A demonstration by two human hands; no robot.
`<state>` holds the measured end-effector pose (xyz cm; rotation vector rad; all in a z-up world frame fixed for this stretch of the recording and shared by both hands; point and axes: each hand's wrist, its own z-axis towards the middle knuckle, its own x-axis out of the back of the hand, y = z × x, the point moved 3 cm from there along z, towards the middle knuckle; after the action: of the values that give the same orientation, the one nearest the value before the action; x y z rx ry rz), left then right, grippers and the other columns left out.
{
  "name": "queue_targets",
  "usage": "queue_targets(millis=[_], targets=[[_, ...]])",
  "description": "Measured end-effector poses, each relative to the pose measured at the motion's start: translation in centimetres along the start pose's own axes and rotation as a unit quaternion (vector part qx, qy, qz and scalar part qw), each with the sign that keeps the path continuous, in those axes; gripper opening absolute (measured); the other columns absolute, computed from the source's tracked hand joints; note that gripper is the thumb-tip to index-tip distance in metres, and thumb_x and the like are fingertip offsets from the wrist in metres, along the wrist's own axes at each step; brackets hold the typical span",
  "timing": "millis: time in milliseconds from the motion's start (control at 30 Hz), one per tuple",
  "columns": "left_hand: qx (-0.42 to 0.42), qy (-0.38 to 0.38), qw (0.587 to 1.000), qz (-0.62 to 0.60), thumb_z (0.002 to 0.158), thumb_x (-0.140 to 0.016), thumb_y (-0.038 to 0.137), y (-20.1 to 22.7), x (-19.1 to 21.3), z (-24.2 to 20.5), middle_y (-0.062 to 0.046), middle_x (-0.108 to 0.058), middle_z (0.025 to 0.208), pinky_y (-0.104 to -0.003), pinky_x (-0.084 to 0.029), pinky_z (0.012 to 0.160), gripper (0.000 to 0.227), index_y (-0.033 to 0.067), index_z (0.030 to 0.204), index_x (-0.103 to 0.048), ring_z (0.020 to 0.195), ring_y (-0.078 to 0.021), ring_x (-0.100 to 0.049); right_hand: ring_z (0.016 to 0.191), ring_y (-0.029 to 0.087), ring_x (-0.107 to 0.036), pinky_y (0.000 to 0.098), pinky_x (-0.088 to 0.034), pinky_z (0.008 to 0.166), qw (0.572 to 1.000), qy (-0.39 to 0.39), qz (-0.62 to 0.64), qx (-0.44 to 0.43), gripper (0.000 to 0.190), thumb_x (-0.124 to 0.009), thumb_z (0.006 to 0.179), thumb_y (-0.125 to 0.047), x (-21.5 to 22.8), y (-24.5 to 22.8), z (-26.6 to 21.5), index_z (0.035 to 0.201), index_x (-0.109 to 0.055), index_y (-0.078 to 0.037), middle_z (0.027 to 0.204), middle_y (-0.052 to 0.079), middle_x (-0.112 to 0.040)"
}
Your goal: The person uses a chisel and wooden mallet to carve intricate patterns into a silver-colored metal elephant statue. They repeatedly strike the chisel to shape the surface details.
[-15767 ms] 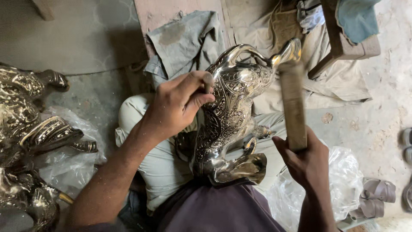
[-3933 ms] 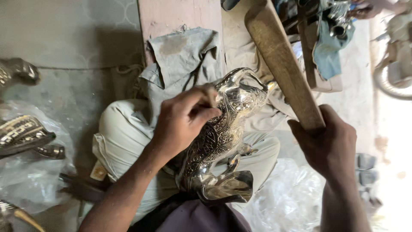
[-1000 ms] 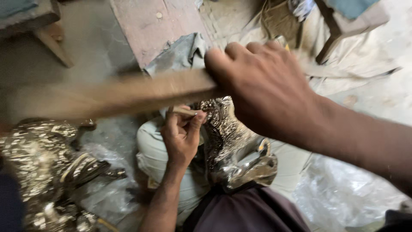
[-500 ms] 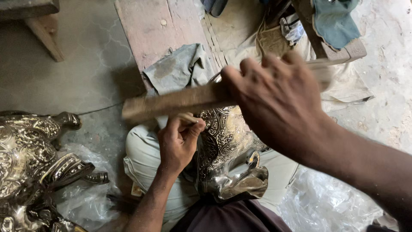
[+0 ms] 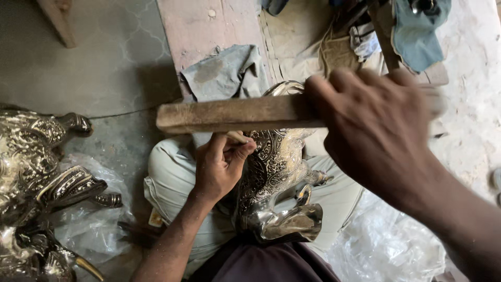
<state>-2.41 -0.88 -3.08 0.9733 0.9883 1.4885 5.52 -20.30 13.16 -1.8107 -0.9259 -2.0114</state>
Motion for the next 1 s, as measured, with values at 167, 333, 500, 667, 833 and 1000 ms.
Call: queue_targets(millis=[167,333,500,667,833,1000], targets=[[0.042,-0.012,0.999,-0.003,0.1,-0.071,0.018,-0.5,0.0,-0.2,-0.007,-0.075,0.096,-0.024,-0.063,0.068,0.024,0.0015,0.111,-0.058,0.089,-0.0135,-0.078,0.061,0.017,-0.053,0.0348,-0.044,0.06,0.988,-0.054,0.122,-0.075,0.007,-0.055,0.103,-0.006,1.1,-0.7,0.4,0.099,-0.056,-0.011,0.079,0.004,-0.06],[0.019,-0.022,1.0,0.006,0.099,-0.071,0.018,-0.7,0.2,-0.1,-0.009,-0.074,0.1,-0.025,-0.067,0.071,0.022,0.0021,0.109,-0.059,0.092,-0.0159,-0.079,0.066,0.018,-0.053,0.034,-0.043,0.062,0.997,0.019,0.06,-0.042,0.011,-0.062,0.089,-0.009,3.6,-2.1,1.0,0.099,-0.057,-0.011,0.079,0.005,-0.061],[-0.008,-0.04,0.999,0.006,0.101,-0.07,0.016,-0.7,0.3,0.0,-0.009,-0.075,0.102,-0.026,-0.069,0.074,0.017,0.0036,0.107,-0.06,0.095,-0.0178,-0.079,0.064,0.019,-0.053,0.0375,-0.045,0.062,0.998,0.06,-0.005,-0.008,0.013,-0.06,0.087,-0.014,3.0,-1.8,0.3,0.1,-0.057,-0.013,0.08,0.005,-0.062],[-0.01,-0.053,0.999,0.007,0.1,-0.07,0.015,-0.2,0.3,0.5,-0.009,-0.074,0.1,-0.027,-0.067,0.071,0.019,0.0028,0.109,-0.059,0.094,-0.0176,-0.078,0.062,0.018,-0.054,0.0383,-0.044,0.063,0.999,-0.014,-0.026,-0.014,0.012,-0.061,0.092,-0.009,0.3,0.1,-0.4,0.102,-0.059,-0.015,0.076,0.004,-0.062],[-0.021,-0.065,0.997,0.027,0.099,-0.071,0.013,0.1,0.4,0.8,-0.009,-0.075,0.1,-0.027,-0.069,0.072,0.017,0.0042,0.109,-0.06,0.094,-0.0181,-0.078,0.064,0.018,-0.054,0.0345,-0.045,0.057,0.996,-0.019,0.075,-0.052,0.013,-0.057,0.09,-0.003,-1.9,1.3,-0.8,0.1,-0.057,-0.012,0.081,0.005,-0.062],[-0.04,-0.072,0.996,0.021,0.1,-0.071,0.012,0.1,0.5,1.0,-0.009,-0.073,0.099,-0.028,-0.066,0.073,0.015,0.004,0.108,-0.06,0.093,-0.0175,-0.077,0.065,0.019,-0.053,0.0316,-0.043,0.047,0.993,-0.01,0.109,-0.034,0.026,-0.058,0.083,0.001,-2.1,1.4,-0.9,0.106,-0.058,-0.01,0.083,0.007,-0.062]])
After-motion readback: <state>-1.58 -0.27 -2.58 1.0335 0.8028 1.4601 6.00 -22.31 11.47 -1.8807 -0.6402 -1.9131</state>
